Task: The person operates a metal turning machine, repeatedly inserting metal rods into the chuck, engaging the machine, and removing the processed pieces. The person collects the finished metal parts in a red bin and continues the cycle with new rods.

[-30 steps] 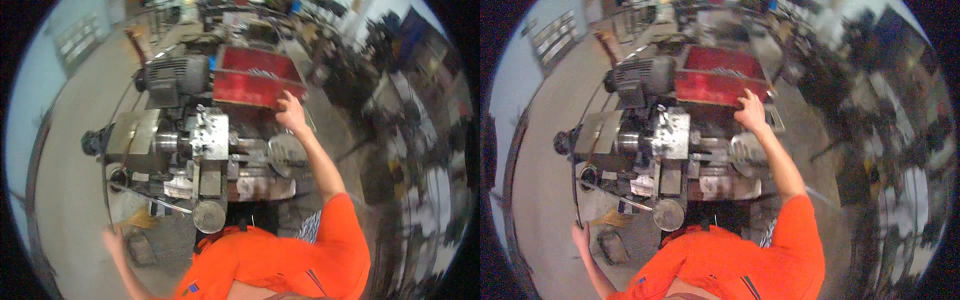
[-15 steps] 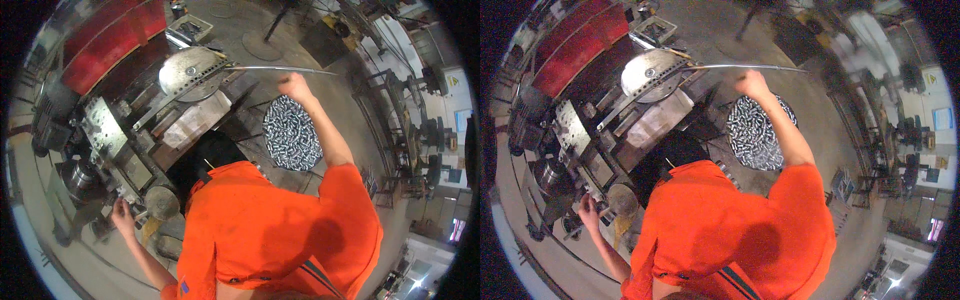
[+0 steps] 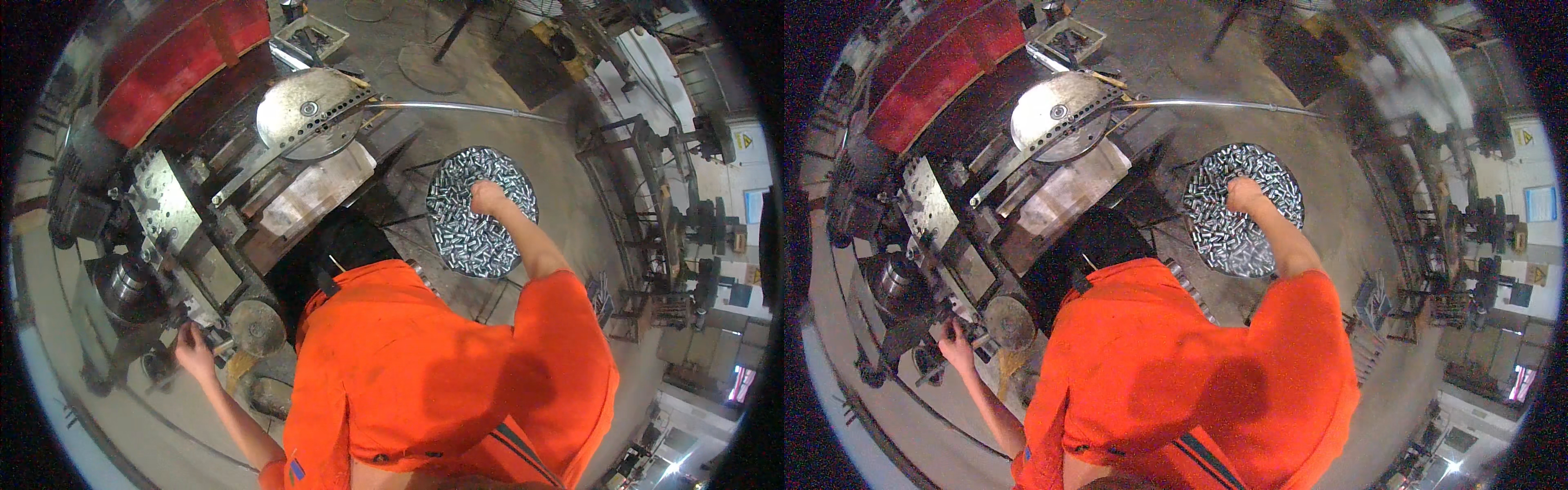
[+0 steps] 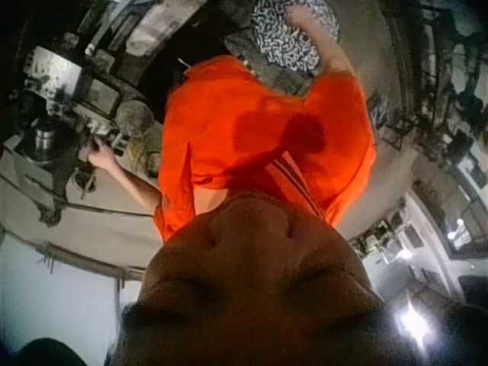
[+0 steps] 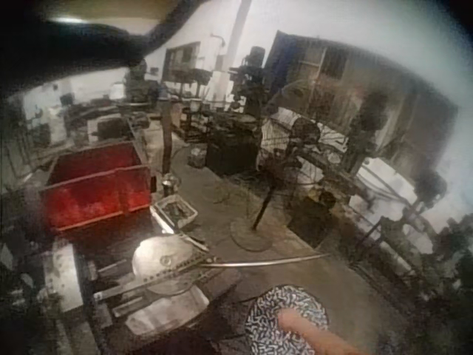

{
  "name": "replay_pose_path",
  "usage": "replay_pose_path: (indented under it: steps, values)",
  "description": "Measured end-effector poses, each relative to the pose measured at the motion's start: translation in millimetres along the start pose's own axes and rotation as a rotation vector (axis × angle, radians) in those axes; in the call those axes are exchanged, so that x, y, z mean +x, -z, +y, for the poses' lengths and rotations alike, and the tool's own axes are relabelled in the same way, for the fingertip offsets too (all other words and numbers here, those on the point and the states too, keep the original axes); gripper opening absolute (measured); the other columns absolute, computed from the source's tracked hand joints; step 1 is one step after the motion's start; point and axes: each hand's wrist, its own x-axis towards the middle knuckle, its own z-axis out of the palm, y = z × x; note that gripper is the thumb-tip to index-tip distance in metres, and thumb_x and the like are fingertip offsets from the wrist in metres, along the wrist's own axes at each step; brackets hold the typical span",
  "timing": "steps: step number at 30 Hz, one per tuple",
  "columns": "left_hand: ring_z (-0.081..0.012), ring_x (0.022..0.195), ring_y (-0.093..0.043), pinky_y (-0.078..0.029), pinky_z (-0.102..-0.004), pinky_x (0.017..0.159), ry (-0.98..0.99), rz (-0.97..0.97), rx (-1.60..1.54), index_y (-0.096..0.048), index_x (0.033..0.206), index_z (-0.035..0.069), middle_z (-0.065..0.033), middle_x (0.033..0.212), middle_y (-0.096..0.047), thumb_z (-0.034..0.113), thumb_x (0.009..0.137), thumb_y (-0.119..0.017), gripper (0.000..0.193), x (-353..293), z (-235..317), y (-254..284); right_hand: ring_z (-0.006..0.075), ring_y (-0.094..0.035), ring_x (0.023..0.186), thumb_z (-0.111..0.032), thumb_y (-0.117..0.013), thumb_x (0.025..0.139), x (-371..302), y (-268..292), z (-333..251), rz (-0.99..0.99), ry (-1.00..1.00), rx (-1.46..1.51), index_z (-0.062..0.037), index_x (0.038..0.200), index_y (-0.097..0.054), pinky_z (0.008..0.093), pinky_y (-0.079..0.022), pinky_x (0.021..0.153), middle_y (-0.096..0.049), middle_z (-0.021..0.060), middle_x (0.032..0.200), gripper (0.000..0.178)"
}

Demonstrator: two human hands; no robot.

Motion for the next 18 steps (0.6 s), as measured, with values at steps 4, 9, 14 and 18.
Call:
replay_pose_path:
  steps: [4, 9, 14, 18]
  values:
    - [-0.0158, 0.069, -0.058, -0.046, -0.0293, 0.066, 0.025, 0.023, -0.047, -0.060, 0.098, -0.006, -0.0143, 0.079, -0.064, 0.021, 0.084, -0.056, 0.030, 1, -13, -5, 0.0299, -0.057, 0.094, -0.018, -0.059, 0.061, -3, 13, -4, -0.115, -0.066, 0.046, -0.0019, 0.085, -0.063, 0.0363, -0.046, 0.084, -0.060, 0.0183, 0.095, 0.029]
    - [-0.0146, 0.073, -0.059, -0.046, -0.0284, 0.068, 0.090, -0.078, -0.030, -0.059, 0.100, -0.006, -0.0129, 0.082, -0.064, 0.018, 0.085, -0.056, 0.029, 1, 10, 4, 0.0310, -0.056, 0.093, -0.023, -0.059, 0.062, 1, -2, -1, -0.004, -0.009, -0.003, -0.0014, 0.082, -0.063, 0.0361, -0.045, 0.084, -0.060, 0.0196, 0.095, 0.030]
    - [-0.0135, 0.080, -0.058, -0.045, -0.0270, 0.073, -0.009, -0.173, -0.176, -0.057, 0.102, -0.007, -0.0121, 0.088, -0.064, 0.015, 0.085, -0.056, 0.028, 4, 5, 9, 0.0316, -0.056, 0.091, -0.023, -0.060, 0.060, -1, 4, -5, 0.194, -0.148, 0.179, -0.0016, 0.075, -0.065, 0.0368, -0.046, 0.080, -0.059, 0.0209, 0.093, 0.027]
    - [-0.0112, 0.080, -0.057, -0.044, -0.0239, 0.073, 0.023, -0.104, -0.316, -0.058, 0.101, -0.005, -0.0070, 0.087, -0.062, 0.013, 0.087, -0.055, 0.024, 0, 48, 40, 0.0314, -0.056, 0.090, -0.015, -0.062, 0.055, -15, 51, -54, 0.412, 0.230, 0.486, -0.0061, 0.083, -0.067, 0.0363, -0.046, 0.079, -0.058, 0.0169, 0.093, 0.030]
